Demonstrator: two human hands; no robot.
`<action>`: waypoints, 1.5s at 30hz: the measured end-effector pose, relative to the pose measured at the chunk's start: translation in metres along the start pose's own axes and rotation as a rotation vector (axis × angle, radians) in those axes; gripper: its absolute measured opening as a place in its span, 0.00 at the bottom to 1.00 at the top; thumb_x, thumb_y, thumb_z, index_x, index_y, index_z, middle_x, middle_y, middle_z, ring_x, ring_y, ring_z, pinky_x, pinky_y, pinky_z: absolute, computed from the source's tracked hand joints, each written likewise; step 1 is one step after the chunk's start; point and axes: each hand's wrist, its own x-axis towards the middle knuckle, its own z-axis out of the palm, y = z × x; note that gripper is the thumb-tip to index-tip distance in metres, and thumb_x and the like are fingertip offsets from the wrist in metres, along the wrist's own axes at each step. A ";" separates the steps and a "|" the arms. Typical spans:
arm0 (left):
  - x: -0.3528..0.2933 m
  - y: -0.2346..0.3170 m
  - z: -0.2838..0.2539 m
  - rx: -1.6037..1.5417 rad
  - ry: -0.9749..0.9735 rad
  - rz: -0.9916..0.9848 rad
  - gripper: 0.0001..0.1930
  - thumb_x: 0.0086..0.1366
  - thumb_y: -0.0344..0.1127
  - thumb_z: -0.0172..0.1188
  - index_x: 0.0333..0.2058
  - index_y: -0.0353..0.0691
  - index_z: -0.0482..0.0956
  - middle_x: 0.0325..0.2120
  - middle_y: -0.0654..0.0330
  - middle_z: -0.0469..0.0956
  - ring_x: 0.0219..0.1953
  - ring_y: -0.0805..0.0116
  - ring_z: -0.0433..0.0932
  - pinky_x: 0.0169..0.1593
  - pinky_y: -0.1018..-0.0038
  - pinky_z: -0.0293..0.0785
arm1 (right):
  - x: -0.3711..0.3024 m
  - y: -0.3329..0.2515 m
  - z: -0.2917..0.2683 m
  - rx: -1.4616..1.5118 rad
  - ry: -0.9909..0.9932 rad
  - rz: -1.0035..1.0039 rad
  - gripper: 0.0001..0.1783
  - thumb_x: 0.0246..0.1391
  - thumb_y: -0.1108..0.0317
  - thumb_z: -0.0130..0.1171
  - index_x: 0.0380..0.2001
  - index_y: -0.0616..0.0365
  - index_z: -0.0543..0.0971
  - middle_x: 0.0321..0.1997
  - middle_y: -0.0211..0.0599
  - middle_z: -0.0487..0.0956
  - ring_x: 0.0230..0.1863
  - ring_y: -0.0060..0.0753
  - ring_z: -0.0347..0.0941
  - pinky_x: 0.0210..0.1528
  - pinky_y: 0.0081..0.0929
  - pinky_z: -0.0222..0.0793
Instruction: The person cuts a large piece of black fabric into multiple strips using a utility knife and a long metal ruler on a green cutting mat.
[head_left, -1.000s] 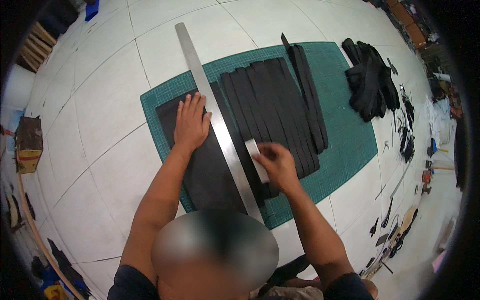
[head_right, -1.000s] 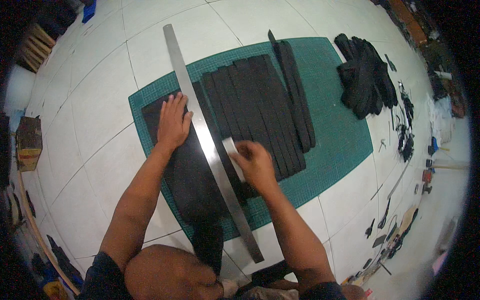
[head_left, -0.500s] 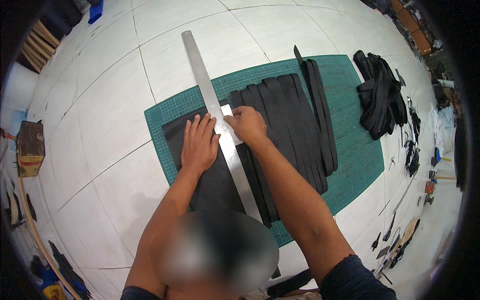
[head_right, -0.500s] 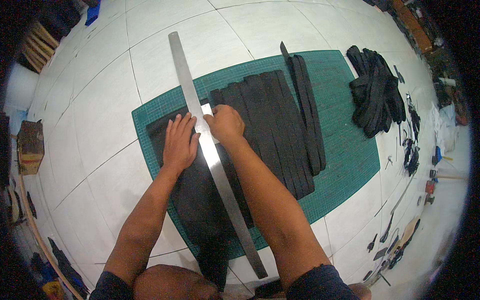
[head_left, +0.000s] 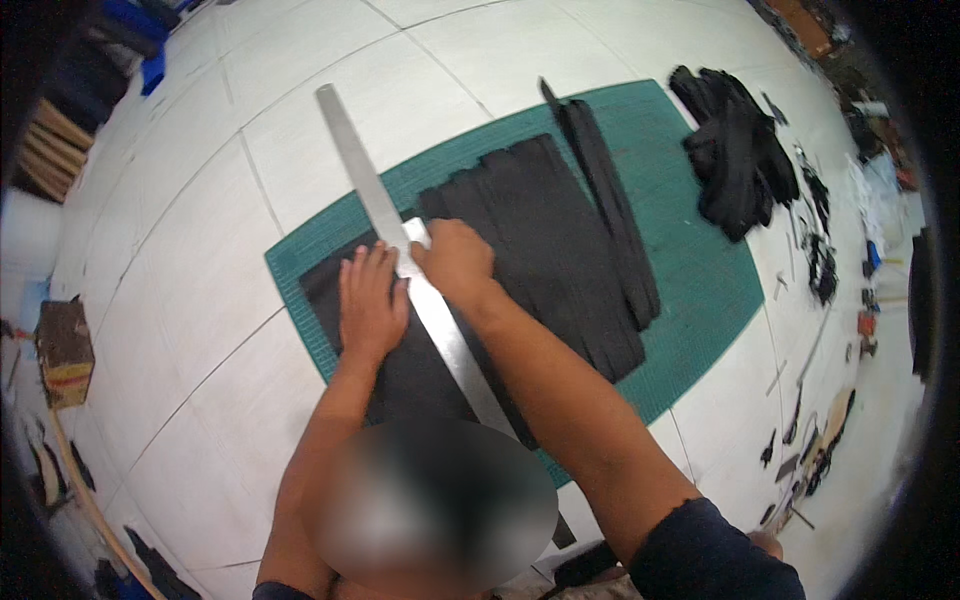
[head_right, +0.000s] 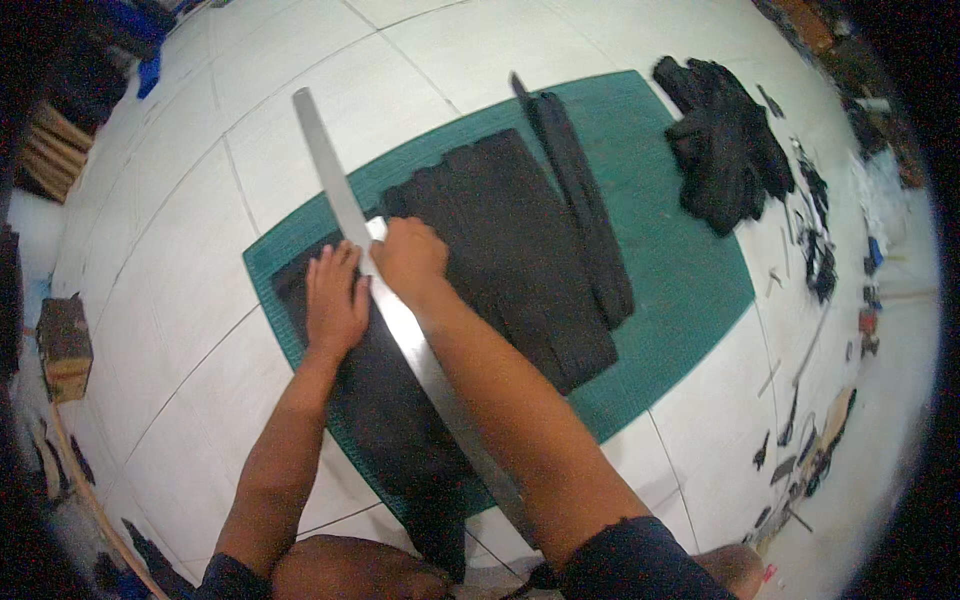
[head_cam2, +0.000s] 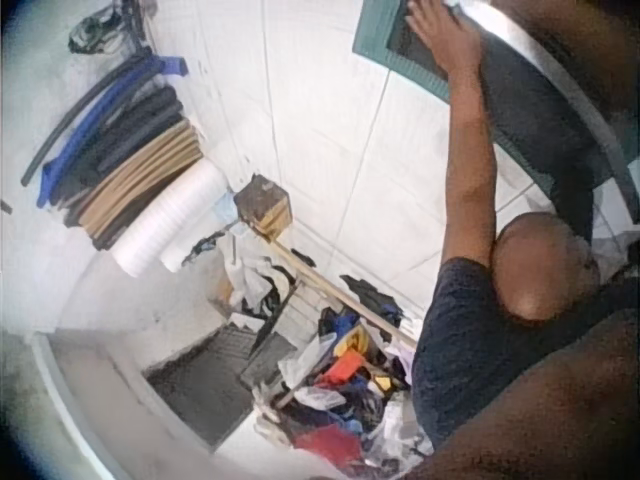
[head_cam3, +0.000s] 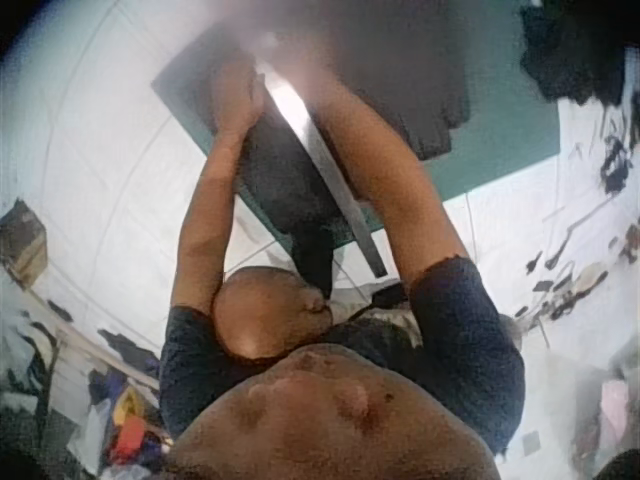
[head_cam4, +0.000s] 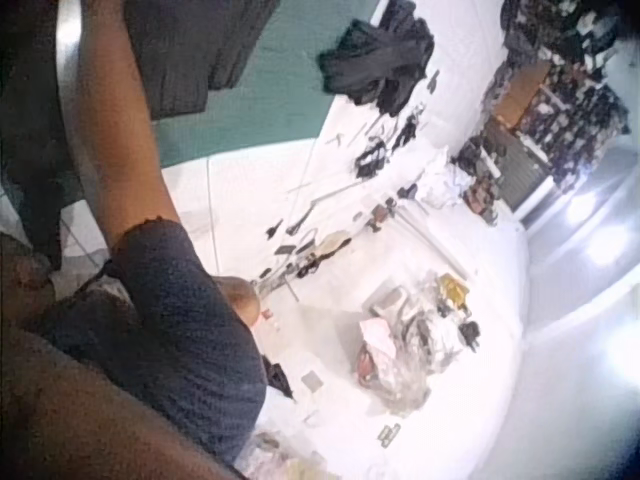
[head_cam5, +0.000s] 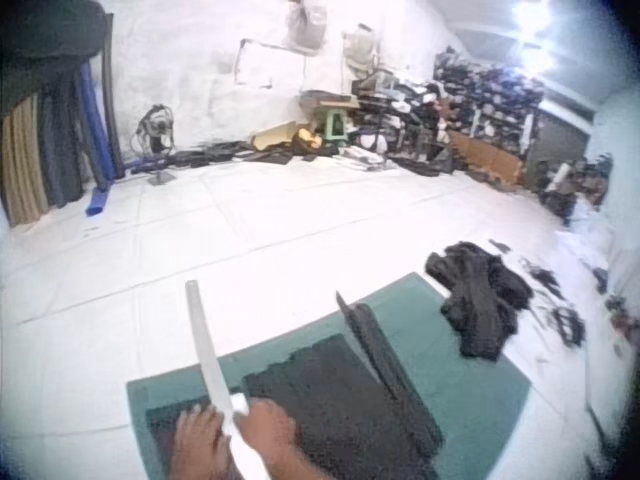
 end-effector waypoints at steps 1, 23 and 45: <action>-0.002 -0.007 0.005 0.040 0.012 0.031 0.26 0.66 0.37 0.56 0.62 0.38 0.70 0.65 0.50 0.66 0.70 0.47 0.59 0.74 0.50 0.46 | -0.002 -0.007 -0.002 -0.027 -0.021 0.047 0.19 0.54 0.54 0.62 0.42 0.57 0.82 0.44 0.50 0.82 0.50 0.52 0.80 0.51 0.48 0.76; 0.021 -0.069 0.024 0.136 -0.108 0.225 0.25 0.78 0.43 0.44 0.63 0.28 0.67 0.65 0.42 0.65 0.68 0.45 0.62 0.71 0.57 0.54 | -0.275 0.334 -0.227 -0.236 0.244 0.393 0.27 0.56 0.52 0.65 0.54 0.56 0.78 0.46 0.46 0.82 0.50 0.49 0.78 0.53 0.44 0.73; 0.020 -0.005 -0.072 0.472 -0.594 -0.015 0.61 0.36 0.67 0.77 0.63 0.32 0.66 0.60 0.42 0.70 0.65 0.41 0.65 0.67 0.52 0.60 | -0.782 0.472 -0.019 0.192 -0.101 1.439 0.38 0.62 0.41 0.54 0.67 0.52 0.64 0.44 0.44 0.74 0.43 0.42 0.70 0.46 0.35 0.69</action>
